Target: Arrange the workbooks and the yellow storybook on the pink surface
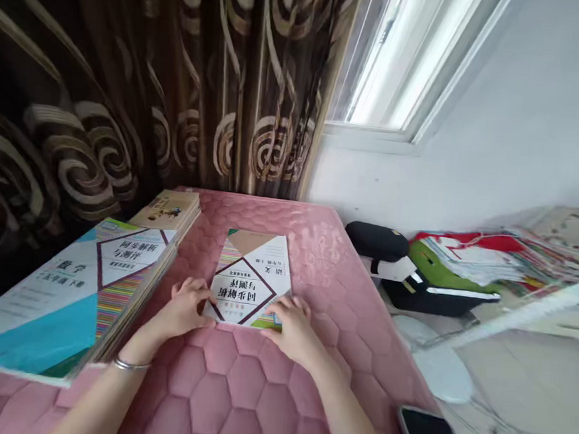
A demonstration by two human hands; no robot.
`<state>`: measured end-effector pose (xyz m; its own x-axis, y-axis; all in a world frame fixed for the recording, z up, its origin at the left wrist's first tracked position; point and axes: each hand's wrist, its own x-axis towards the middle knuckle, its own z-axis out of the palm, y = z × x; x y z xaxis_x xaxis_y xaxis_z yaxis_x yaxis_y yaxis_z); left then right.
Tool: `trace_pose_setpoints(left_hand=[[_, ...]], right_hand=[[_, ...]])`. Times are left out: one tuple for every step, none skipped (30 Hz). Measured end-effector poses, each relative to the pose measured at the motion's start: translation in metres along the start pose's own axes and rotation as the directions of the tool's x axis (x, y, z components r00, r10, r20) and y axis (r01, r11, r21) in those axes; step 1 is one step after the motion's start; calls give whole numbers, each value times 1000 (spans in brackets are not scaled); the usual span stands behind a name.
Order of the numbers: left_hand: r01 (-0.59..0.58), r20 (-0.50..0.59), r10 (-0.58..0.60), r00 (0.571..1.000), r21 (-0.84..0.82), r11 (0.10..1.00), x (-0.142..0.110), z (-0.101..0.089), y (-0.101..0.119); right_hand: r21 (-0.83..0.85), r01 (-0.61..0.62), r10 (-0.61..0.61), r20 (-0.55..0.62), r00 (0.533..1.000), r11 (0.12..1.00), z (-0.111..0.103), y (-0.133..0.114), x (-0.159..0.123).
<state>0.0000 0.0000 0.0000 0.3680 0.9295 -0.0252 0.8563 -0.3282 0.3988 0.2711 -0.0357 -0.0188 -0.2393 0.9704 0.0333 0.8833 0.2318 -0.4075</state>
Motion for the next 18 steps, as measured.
trace_pose_setpoints(left_hand=[[6, 15, -6, 1000, -8, 1000, -1, -3, -1], [12, 29, -12, 1000, -16, 1000, -1, -6, -2], [18, 41, -17, 999, -23, 1000, -2, -9, -3], [23, 51, -21, 998, -29, 999, -2, -11, -3], [29, 61, -27, 998, -35, 999, -3, -12, -4], [33, 68, -31, 997, -41, 999, -3, -13, -4], [35, 72, -31, 997, -44, 998, -3, -13, -4], [32, 74, -29, 997, -47, 998, -4, -13, -3], [27, 76, -23, 997, -52, 998, -3, -13, -3], [20, 77, -15, 997, -57, 998, -3, -12, -3], [13, 76, -8, 997, -62, 998, -3, -11, -3], [8, 73, -3, 997, -66, 998, -3, -9, -3], [7, 67, -3, 998, -66, 998, -3, -8, -3], [8, 61, -4, 998, -62, 998, -3, -7, -4], [7, 53, -4, 999, -55, 998, -2, -6, -4], [4, 46, -2, 999, -46, 999, -2, -5, -5], [-1, 39, 2, 999, -37, 999, -2, -4, -6], [-8, 30, 9, 999, -28, 1000, -2, -3, -7]], right_hand=[[-1, -12, 12, 12, 1000, 1000, -3, 8, -2], [6, -21, 21, 21, 1000, 1000, -7, 15, -3], [21, -25, 24, 28, 999, 999, -10, 22, -5], [44, -25, 23, 33, 999, 999, -12, 29, -6], [76, -19, 16, 35, 999, 997, -14, 35, -7], [118, -7, 3, 35, 999, 993, -15, 40, -9], [164, 3, -9, 34, 999, 987, -15, 45, -9], [210, 9, -15, 26, 1000, 978, -14, 48, -10], [252, 8, -12, 13, 1000, 968, -12, 51, -9], [287, 1, 1, -8, 1000, 958, -10, 53, -7], [313, -12, 25, -38, 999, 950, -8, 54, -5], [329, -34, 64, -79, 995, 944, -5, 54, -1], [333, -64, 112, -127, 985, 941, -3, 54, 4], [326, -100, 163, -172, 972, 940, -1, 54, 9], [312, -139, 209, -206, 956, 940, 1, 53, 15], [294, -175, 247, -227, 942, 940, 1, 53, 22], [278, -204, 272, -234, 933, 939, 1, 53, 28], [264, -226, 288, -228, 930, 938, 0, 53, 34]])
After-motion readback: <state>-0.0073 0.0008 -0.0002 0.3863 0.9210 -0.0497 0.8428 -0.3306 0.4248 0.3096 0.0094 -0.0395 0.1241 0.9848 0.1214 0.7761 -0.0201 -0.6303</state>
